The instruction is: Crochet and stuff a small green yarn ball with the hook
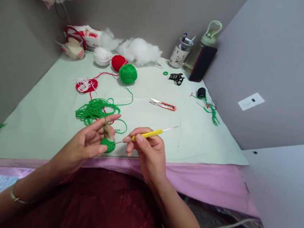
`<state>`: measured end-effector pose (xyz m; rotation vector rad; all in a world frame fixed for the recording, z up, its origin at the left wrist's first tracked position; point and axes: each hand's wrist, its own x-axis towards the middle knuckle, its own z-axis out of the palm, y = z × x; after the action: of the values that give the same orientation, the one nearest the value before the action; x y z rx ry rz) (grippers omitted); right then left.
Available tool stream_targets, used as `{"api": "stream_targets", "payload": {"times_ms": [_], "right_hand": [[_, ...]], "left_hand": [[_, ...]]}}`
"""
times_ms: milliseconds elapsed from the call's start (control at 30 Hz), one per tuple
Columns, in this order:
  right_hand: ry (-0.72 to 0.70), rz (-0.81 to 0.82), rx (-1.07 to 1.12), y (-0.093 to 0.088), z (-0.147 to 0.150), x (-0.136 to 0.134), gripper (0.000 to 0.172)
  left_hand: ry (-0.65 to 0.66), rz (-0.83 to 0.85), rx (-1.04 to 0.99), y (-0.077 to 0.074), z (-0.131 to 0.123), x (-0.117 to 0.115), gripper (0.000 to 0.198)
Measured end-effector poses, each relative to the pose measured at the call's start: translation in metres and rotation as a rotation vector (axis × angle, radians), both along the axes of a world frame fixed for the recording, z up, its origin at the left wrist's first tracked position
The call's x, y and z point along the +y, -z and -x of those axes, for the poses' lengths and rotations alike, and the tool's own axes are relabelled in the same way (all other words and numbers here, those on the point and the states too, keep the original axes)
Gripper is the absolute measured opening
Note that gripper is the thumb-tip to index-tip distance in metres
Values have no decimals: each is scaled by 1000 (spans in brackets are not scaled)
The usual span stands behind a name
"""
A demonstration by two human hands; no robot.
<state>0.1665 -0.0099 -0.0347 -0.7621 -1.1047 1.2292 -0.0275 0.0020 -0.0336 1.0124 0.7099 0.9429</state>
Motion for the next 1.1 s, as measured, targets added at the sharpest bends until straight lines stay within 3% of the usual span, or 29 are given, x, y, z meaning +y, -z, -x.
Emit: {"api": "stream_targets", "payload": {"times_ms": [67, 200, 300, 500, 733, 833, 1000, 1100], "right_hand": [[68, -84, -124, 4, 5, -5, 16], [427, -508, -729, 17, 9, -20, 25], [484, -639, -789, 24, 9, -22, 39], [382, -412, -416, 13, 8, -11, 25], [187, -96, -13, 6, -2, -2, 13], [104, -106, -27, 5, 1, -4, 14], [212, -277, -321, 5, 6, -7, 14], [172, -218, -272, 8, 4, -5, 14]], "left_hand": [[-41, 14, 19, 1, -5, -3, 74], [-71, 138, -61, 1, -17, -10, 73], [-38, 233, -147, -1, -20, -13, 68], [11, 314, -261, -2, -12, -6, 53], [32, 314, -233, -4, -5, -1, 43], [51, 231, -186, -3, -9, -4, 46], [32, 81, -45, 1, -14, -8, 60], [-24, 25, 50, 0, -12, -7, 60]]}}
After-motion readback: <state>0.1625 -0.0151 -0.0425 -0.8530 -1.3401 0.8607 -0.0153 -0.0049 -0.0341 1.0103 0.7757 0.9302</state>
